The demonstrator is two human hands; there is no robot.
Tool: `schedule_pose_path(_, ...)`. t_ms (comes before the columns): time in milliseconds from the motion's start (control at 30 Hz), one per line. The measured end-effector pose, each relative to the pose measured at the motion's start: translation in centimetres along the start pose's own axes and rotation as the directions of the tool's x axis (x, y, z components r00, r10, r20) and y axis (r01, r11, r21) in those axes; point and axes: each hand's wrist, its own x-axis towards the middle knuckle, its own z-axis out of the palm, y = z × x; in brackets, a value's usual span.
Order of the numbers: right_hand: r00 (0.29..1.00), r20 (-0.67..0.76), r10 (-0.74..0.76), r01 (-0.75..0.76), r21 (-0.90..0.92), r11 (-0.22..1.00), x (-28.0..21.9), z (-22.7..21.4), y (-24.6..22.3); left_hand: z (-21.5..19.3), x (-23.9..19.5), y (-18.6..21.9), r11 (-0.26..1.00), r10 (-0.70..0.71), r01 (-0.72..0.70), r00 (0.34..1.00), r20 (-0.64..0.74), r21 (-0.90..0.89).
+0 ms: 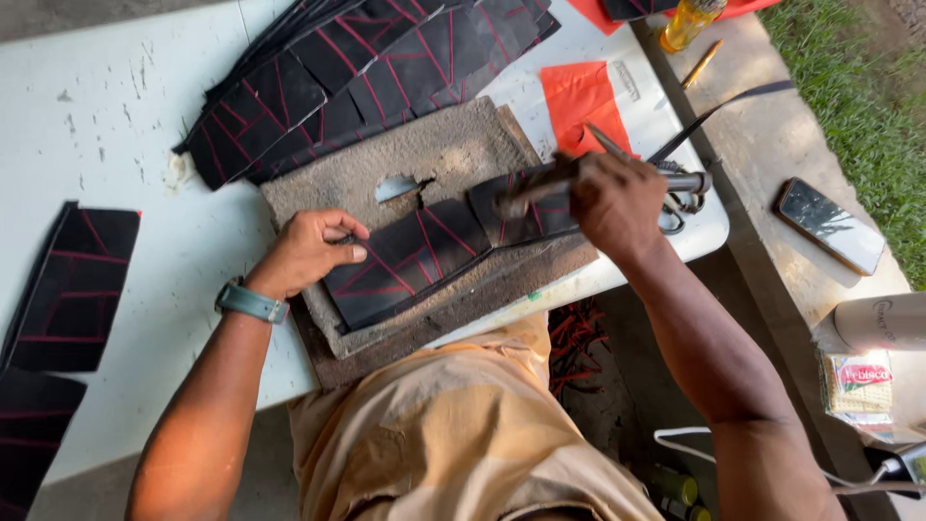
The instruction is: The person uses a hammer and a metal punch to drive fasteners into black wallets with red stitching on a white table. They repeatedly position each wallet on a worn foam block, strike the punch, and then inspect the zipper before moving to the next wallet.
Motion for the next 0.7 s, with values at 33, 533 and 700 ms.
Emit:
schedule_pose_path(33,0.998,0.044,-0.034,0.033,0.006,0.999,-0.4,0.1,-0.3,0.3,-0.4,-0.6,1.000,0.022,-0.022,1.000,-0.003,0.013)
schedule_pose_path(533,0.998,0.022,-0.066,0.066,-0.016,0.998,0.7,0.7,-1.7,-0.4,0.4,-0.4,0.996,0.083,-0.083,0.997,0.000,0.027)
schedule_pose_path(700,0.946,0.197,-0.257,0.268,-0.031,0.963,1.0,0.5,-3.4,-0.4,0.0,0.2,0.993,0.101,-0.101,0.995,0.006,0.056)
